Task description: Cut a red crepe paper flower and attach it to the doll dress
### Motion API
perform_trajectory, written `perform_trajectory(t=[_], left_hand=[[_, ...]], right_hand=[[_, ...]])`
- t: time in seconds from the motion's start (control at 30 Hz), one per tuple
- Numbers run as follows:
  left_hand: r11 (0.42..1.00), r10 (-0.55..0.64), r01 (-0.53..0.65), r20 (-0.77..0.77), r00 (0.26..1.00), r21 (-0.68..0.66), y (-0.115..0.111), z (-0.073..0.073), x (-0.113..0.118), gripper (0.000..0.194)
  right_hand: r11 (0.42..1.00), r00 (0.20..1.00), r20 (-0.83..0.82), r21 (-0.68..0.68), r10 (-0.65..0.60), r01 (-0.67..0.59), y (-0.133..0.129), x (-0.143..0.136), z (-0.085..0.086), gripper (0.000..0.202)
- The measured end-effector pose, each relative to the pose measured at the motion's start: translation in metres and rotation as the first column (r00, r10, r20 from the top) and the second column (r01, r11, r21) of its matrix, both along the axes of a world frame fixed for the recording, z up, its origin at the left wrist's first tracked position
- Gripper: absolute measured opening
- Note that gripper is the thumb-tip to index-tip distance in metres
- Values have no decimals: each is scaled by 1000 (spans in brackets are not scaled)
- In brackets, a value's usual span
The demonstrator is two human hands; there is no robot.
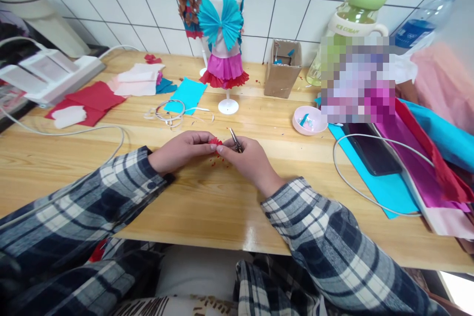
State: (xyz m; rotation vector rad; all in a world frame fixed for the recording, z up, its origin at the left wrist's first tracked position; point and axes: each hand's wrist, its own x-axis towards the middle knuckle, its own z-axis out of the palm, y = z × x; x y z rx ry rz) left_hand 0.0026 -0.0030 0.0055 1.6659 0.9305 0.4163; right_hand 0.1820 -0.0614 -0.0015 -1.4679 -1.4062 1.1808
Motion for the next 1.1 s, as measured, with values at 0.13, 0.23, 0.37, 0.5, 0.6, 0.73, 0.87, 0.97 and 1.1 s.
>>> perform_trajectory(t=[0.13,0.23,0.37,0.5,0.6,0.73,0.87,0.97,1.1], left_hand=[[998,-39,41,-53,998,40,0,4,1,30],[996,-62,66,-69,996,61,-1,8,2,30],[999,-25,26,-32,999,24,-1,7,2,30],[997,34,-30,52,998,-74,0,2,1,30],[996,52,-46,84,995,-73,-1,0,2,29],[984,136,-115,154,979,-140,-2,-1,2,29],[933,264,-181,247,932,-312,0,-1,1,29],[911,304,-181,307,902,-371,1,-2,1,26],[899,307,-165,317,897,-405,0,-1,2,24]], right_hand=[[1000,996,85,23,-10,9,1,1,1,23],[1000,996,91,19,-10,8,1,2,1,22],[1000,997,68,2,22,-22,0,1,1,26],[999,998,30,-25,47,-47,0,0,0,29],[998,999,5,-47,37,-36,0,-1,0,27],[994,996,-60,-84,62,-67,-2,0,4,36],[990,998,-50,-127,48,-54,-5,-2,3,53],[988,993,38,-107,112,-107,-8,-7,-2,51],[982,981,84,-80,178,-171,-12,-12,-6,49]])
